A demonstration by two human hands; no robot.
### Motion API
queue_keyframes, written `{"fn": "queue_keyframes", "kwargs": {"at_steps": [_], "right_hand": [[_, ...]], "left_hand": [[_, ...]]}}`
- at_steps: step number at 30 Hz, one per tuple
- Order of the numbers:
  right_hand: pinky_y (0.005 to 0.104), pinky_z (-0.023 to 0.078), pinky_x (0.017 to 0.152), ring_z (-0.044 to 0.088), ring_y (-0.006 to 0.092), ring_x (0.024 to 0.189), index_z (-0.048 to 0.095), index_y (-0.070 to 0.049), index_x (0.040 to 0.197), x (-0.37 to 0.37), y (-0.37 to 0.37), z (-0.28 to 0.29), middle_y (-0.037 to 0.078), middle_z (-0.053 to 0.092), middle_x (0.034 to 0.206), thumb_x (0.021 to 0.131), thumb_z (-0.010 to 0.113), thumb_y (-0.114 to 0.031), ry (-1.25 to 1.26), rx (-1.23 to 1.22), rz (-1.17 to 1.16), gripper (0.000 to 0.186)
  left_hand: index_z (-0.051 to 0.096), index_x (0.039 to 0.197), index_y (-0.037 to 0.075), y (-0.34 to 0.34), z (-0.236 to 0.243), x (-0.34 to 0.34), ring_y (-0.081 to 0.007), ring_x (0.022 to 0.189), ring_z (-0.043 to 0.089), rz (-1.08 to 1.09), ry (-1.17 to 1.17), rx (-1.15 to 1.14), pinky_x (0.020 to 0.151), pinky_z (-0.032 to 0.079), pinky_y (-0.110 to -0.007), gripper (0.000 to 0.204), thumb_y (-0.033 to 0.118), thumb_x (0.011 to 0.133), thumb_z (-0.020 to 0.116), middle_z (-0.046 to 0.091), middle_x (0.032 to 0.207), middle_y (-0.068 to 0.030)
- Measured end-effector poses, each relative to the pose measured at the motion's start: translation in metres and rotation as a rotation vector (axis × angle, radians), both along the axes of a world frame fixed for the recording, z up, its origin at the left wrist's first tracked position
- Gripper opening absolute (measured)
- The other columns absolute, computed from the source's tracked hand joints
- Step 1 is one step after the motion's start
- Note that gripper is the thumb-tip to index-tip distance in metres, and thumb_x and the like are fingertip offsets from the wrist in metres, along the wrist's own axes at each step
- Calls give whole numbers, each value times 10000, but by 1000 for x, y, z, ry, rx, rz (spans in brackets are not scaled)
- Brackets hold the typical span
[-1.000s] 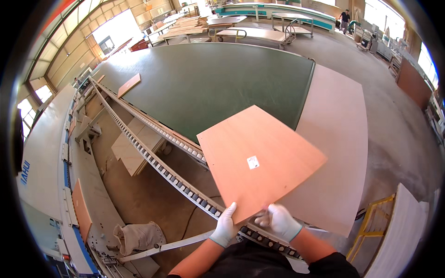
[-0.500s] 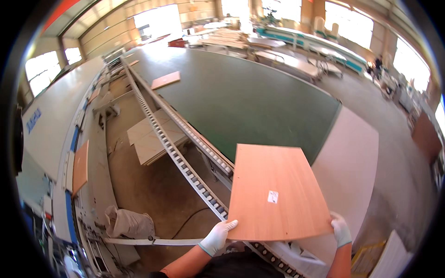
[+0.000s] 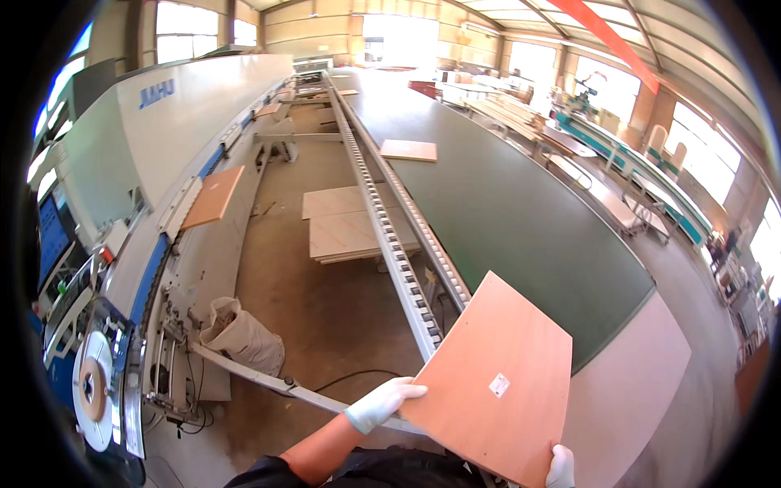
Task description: The person picks up wooden panels one by one from a conveyor belt, turns them over, and feeds them into an edge-banding machine by hand.
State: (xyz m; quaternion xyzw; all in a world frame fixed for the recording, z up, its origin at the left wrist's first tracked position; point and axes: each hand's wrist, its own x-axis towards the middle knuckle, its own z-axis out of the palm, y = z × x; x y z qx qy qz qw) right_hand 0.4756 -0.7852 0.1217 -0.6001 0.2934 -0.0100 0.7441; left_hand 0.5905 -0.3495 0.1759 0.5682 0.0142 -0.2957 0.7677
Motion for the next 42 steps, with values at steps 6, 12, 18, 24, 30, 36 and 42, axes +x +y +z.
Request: {"fn": "queue_keyframes", "kwargs": {"at_steps": [6,12,18,24,30,36,42], "right_hand": [[387,535,821,640,263,965,565,70,1138,42,94,45,153,647,1050,918,469,-151,-136,-9,283,326],[242,419,553,518,76,661,613,31,1051,99,195,51,25,628,839,903,503,-85,-198,-425,596,218],[247,455,609,552,92,695,625,30,1089,101,342,26,20,635,858,859,542,-73,-275,-372,1093,265],[276,490,688,598,119,790,606,67,1097,73,464,38,66,665,930,870,563,-69,-259,-380,1481,268],[281,499,714,610,123,814,613,63,1098,33,541,33,75,669,946,928,586,-131,-253,-302,1670,259],[279,494,712,609,122,815,612,65,1104,5,580,21,75,666,940,939,578,-146,-239,-332,1774,270],[339,520,821,642,206,883,578,62,1129,-36,588,-1,126,660,1026,933,552,-106,-25,25,1692,259]], "left_hand": [[512,1293,-83,95,-27,-102,-168,1087,584,325,-68,-63,976,436,-310,543,312,933,610,615,1210,-103],[567,1229,-50,138,-80,-246,-148,1022,605,696,34,125,911,481,-304,499,340,928,643,647,1131,-85],[586,1188,-43,150,-56,-390,-116,942,614,1166,157,98,853,507,-292,421,277,925,662,656,1082,-61],[588,1149,-65,115,-62,-479,-122,924,609,1603,204,202,835,501,-285,407,265,923,662,657,1039,-77],[584,1155,-75,113,-87,-522,-133,935,612,1803,207,100,851,499,-295,452,293,908,674,656,1057,-84],[589,1158,-71,133,-98,-552,-135,925,617,1827,220,106,847,494,-287,471,334,924,643,659,1081,-95],[562,1234,-7,181,-113,-584,-244,1053,612,2159,89,-470,917,476,-366,713,619,952,369,646,1155,-102]]}}
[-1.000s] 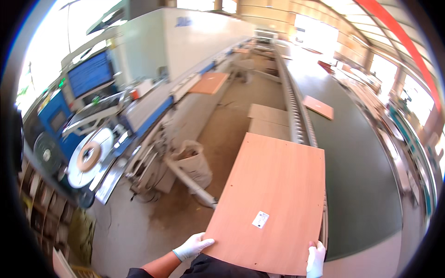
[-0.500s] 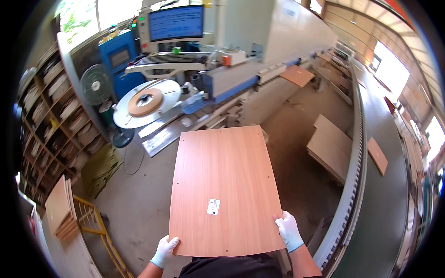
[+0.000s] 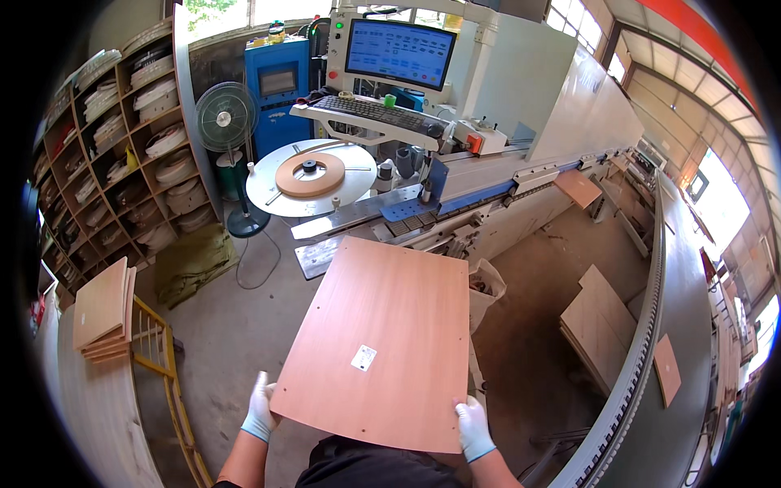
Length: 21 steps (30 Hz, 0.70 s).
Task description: The person picks up wooden panels one by one from a conveyor belt, turns them over, and feeds them into an edge-banding machine by hand.
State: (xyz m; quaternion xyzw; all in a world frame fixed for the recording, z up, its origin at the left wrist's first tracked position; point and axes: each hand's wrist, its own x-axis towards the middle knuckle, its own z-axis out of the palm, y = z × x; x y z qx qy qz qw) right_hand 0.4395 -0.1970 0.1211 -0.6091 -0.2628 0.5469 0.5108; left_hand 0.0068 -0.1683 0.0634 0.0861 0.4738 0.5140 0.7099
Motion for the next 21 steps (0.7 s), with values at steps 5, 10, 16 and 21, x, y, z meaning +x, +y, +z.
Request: {"fn": "queue_keyframes", "kwargs": {"at_steps": [5,10,16,21], "right_hand": [[417,505,917,617,283,1025,521,54,1202,-41,-2,-51,169,611,1153,958,494,-90,194,-150,-52,285],[502,451,1005,554,312,1166,451,44,1267,-89,-11,-60,179,567,1234,958,468,-82,513,-242,47,334],[530,397,1026,508,311,1248,411,-71,1366,-125,3,-59,149,487,1388,997,441,-257,806,-603,346,414],[474,398,1049,428,330,1324,334,-73,1441,-152,7,-79,187,411,1455,1004,456,-344,925,-703,603,529]], "left_hand": [[367,1445,55,0,-3,10,-323,1320,424,422,-387,156,1107,324,-465,949,786,870,177,459,1437,-133],[241,1510,156,-63,18,90,-354,1377,324,-24,-477,26,1087,297,-555,943,821,842,207,313,1530,-106],[372,1430,133,-104,1,85,-312,1254,466,-115,-397,-108,1005,399,-511,664,586,944,382,444,1432,-99],[351,1438,84,-110,-42,66,-331,1267,475,112,-1,-60,1027,413,-502,652,560,995,315,458,1420,-123]]}}
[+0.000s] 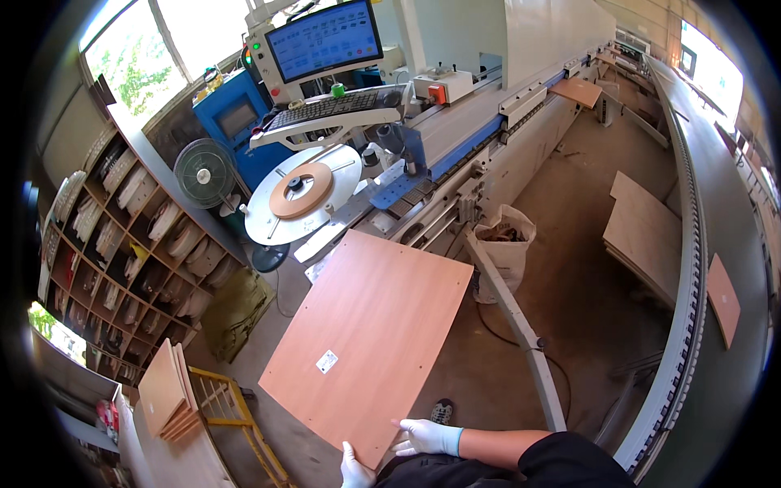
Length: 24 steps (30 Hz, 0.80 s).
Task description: The person picks up wooden panels one by one from a conveyor belt, turns them over, and feeds them into an edge-banding machine by hand.
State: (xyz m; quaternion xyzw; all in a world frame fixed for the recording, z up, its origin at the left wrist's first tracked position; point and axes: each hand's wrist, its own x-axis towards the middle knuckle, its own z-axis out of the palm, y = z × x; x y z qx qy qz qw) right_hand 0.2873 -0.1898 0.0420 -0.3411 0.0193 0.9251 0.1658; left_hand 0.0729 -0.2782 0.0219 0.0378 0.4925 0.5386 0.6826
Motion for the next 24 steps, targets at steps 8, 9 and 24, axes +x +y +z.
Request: {"fn": "queue_keyframes", "kwargs": {"at_steps": [8,9,24], "right_hand": [[491,424,1023,489,416,1250,206,-87,1486,44,46,-7,257,386,1449,1026,392,-326,-129,290,-304,551],[492,425,1021,487,414,1253,234,-89,1475,57,51,-5,253,393,1446,1024,390,-329,-161,312,-344,533],[453,325,1107,315,345,1401,-90,-176,1536,33,123,4,197,221,1556,1047,335,-339,-376,478,-637,668]], "left_hand": [[473,1306,-15,70,12,-88,-265,1093,609,199,387,9,951,501,-394,537,434,1021,398,594,1253,-133],[480,1292,-20,77,6,-105,-262,1072,621,188,408,37,941,509,-390,531,430,1020,406,599,1243,-130],[424,1367,32,136,-26,-133,-257,1165,562,69,333,42,970,485,-410,530,434,1023,392,532,1334,-103]]}}
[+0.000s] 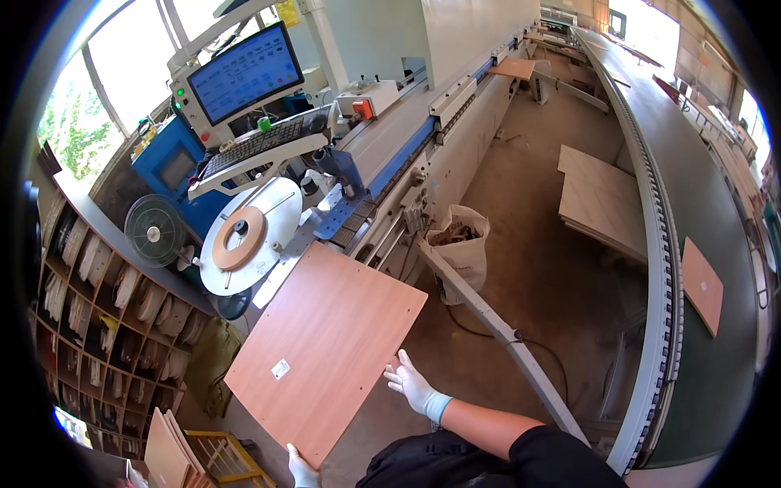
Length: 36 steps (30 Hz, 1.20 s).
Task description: The person picks up wooden panels one by one from a conveyor belt, turns them over, and feeds them into an edge-banding machine by hand.
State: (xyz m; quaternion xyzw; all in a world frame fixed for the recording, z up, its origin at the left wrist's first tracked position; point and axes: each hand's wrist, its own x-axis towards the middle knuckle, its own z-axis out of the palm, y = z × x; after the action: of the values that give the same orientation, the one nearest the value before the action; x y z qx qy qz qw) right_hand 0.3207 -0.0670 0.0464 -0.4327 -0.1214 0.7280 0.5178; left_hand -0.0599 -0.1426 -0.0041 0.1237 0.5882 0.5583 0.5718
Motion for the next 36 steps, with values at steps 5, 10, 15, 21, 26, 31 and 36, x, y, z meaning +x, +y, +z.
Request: {"fn": "queue_keyframes", "kwargs": {"at_steps": [5,10,15,21,26,31,36], "right_hand": [[451,245,1145,183,336,1456,-106,-125,1527,-2,2,1,191,122,1587,998,413,-493,43,85,-138,827],[475,257,1126,106,296,1480,-70,-109,1534,18,23,3,114,52,1616,962,389,-594,-13,163,-226,879],[458,291,1109,163,272,1469,-25,-89,1536,58,51,14,106,121,1607,973,357,-593,-58,189,-265,847],[442,320,1094,238,260,1445,58,-96,1540,120,85,-2,62,189,1596,971,277,-634,-51,108,-263,813],[453,332,1087,289,315,1417,111,-81,1534,136,95,13,104,225,1580,979,290,-616,-240,195,-158,792],[350,465,905,566,185,1074,356,-159,1467,123,19,-30,85,503,1382,977,444,-254,-281,85,-94,506],[301,473,912,581,185,1103,391,-67,1439,126,-141,-28,117,556,1335,930,454,-93,-551,24,-141,513]], "left_hand": [[445,1352,29,14,18,24,-278,1132,583,8,-101,-32,968,482,-438,540,442,1005,436,560,1305,-109],[412,1354,-28,41,30,56,-264,1161,568,-213,-22,-72,953,499,-427,546,408,1025,407,550,1305,-130],[393,1391,37,70,41,92,-298,1221,525,-359,-113,-140,1002,448,-501,570,460,1010,410,503,1370,-110],[363,1411,39,103,27,139,-305,1273,473,-440,-170,-98,1032,417,-509,576,456,1015,387,465,1406,-118],[360,1405,13,124,23,159,-320,1235,505,-489,-250,-30,993,449,-519,576,449,1028,348,467,1393,-135],[372,1411,42,169,10,213,-324,1228,495,-566,-222,-64,999,432,-532,593,486,1019,345,471,1386,-131],[363,1441,83,221,-36,207,-305,1273,449,-654,-344,121,1041,400,-490,663,566,987,350,434,1427,-106]]}}
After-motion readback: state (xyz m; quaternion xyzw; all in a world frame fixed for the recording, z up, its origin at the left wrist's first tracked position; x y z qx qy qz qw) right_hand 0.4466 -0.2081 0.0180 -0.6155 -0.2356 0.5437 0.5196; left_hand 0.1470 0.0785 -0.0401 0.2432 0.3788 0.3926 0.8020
